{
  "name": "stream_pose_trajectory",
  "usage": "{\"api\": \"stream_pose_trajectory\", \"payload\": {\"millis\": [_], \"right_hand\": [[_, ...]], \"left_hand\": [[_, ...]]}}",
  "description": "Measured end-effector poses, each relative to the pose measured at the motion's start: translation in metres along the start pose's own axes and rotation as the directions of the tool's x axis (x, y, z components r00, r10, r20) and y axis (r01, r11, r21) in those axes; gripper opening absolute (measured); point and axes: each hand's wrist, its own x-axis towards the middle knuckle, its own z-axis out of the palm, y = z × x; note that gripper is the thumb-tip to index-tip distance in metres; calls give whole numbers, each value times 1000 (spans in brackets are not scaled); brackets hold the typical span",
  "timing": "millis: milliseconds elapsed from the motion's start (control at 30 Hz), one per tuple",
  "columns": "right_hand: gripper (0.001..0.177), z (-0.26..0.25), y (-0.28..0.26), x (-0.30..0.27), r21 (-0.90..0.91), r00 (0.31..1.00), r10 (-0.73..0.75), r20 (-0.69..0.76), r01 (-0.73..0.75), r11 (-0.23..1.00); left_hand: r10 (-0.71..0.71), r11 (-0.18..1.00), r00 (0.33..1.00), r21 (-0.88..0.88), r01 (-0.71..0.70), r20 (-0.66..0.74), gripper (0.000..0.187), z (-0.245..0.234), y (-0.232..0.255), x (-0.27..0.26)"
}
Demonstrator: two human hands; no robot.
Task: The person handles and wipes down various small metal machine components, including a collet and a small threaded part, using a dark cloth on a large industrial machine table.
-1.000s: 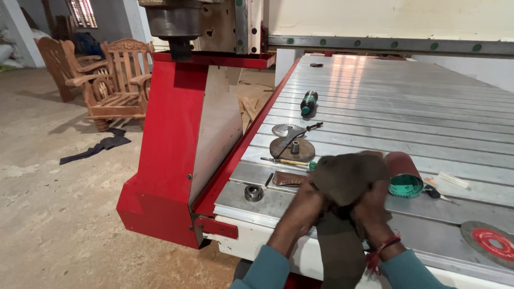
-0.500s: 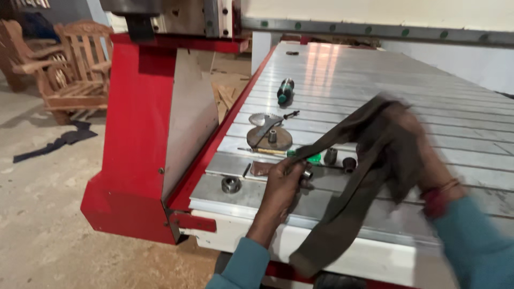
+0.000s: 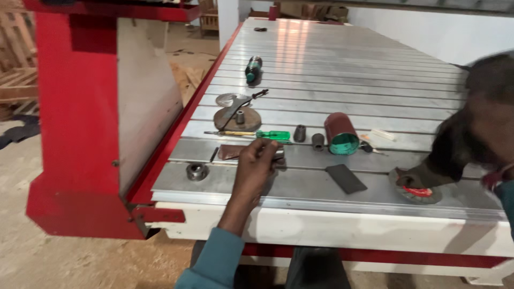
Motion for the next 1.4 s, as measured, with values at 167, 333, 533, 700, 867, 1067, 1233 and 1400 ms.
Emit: {"api": "stream_pose_trajectory", "payload": {"millis": [167, 333, 533, 700, 867, 1067, 1233, 1400], "right_hand": [[75, 23, 45, 8, 188, 964, 52, 261, -104, 977], [108, 22, 70, -6, 261, 877, 132, 462, -277, 925], [89, 39, 68, -3, 83, 957, -11, 291, -14, 996], [70, 50, 85, 26, 140, 998, 46, 45, -52, 989], [67, 36, 43, 73, 1, 976, 4, -219, -4, 1000], [60, -3, -90, 135, -12, 987, -45, -153, 44, 999], [35, 17, -219, 176, 31, 949, -295, -109, 300, 954], [33, 58, -299, 230, -6, 936, -353, -17, 353, 936]], "left_hand": [[-10, 999, 1000, 37, 10, 10, 24, 1, 7, -2], [11, 992, 1000, 126, -10, -9, 25, 1, 1, -2], [-6, 991, 1000, 131, 8, -19, 26, 0, -1, 2], [-30, 999, 999, 39, 29, 28, 36, -3, 3, 2], [130, 961, 991, 249, -121, -22, 37, -8, 28, 4], [299, 779, 949, 600, -183, -98, 35, -56, 65, 38], [253, 713, 964, 689, -130, -81, 36, -141, 68, 101], [42, 882, 992, 471, 18, -116, 31, -206, 32, 132]]}}
